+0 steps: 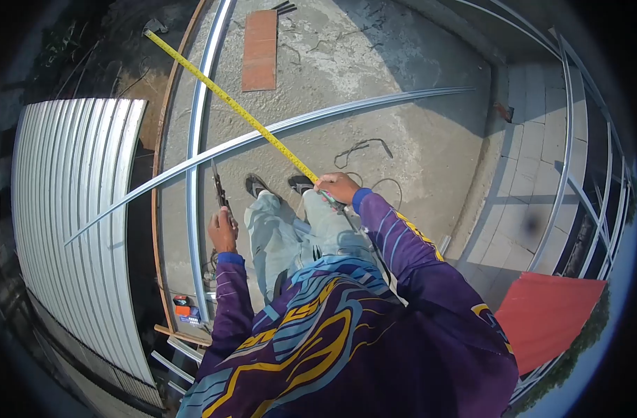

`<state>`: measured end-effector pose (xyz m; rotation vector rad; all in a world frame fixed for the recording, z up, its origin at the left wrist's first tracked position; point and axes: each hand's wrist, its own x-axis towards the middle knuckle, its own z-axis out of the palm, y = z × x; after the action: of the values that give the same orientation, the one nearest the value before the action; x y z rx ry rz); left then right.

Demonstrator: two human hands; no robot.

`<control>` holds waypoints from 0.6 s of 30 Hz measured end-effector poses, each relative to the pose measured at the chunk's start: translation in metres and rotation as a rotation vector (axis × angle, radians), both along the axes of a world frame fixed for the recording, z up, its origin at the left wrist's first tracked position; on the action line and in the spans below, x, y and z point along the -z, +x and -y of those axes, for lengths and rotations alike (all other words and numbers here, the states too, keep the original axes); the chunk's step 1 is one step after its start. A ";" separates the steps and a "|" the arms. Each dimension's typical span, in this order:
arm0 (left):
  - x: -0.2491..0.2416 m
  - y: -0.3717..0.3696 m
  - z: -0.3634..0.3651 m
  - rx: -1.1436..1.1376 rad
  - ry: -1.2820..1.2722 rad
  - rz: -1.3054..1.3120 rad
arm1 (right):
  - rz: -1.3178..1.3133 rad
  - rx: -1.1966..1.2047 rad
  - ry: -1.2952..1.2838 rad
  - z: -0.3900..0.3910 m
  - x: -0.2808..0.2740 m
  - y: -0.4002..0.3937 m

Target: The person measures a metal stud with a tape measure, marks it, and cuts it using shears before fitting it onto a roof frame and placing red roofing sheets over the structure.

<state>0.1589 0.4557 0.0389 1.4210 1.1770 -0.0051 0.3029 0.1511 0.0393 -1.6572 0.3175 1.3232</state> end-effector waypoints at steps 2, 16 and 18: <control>0.075 -0.008 -0.019 0.252 0.119 0.015 | 0.007 0.026 -0.087 0.007 0.027 0.005; 0.442 -0.106 -0.111 0.715 0.505 -0.701 | 0.786 -0.866 -0.015 -0.051 0.513 0.186; 0.465 -0.099 -0.099 0.673 0.517 -0.658 | 0.723 -1.040 -0.047 -0.075 0.541 0.216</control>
<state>0.0596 0.5548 -0.4263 2.3349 1.1969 -0.7317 0.5192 0.2265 -0.5017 -2.3076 -1.0762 1.2546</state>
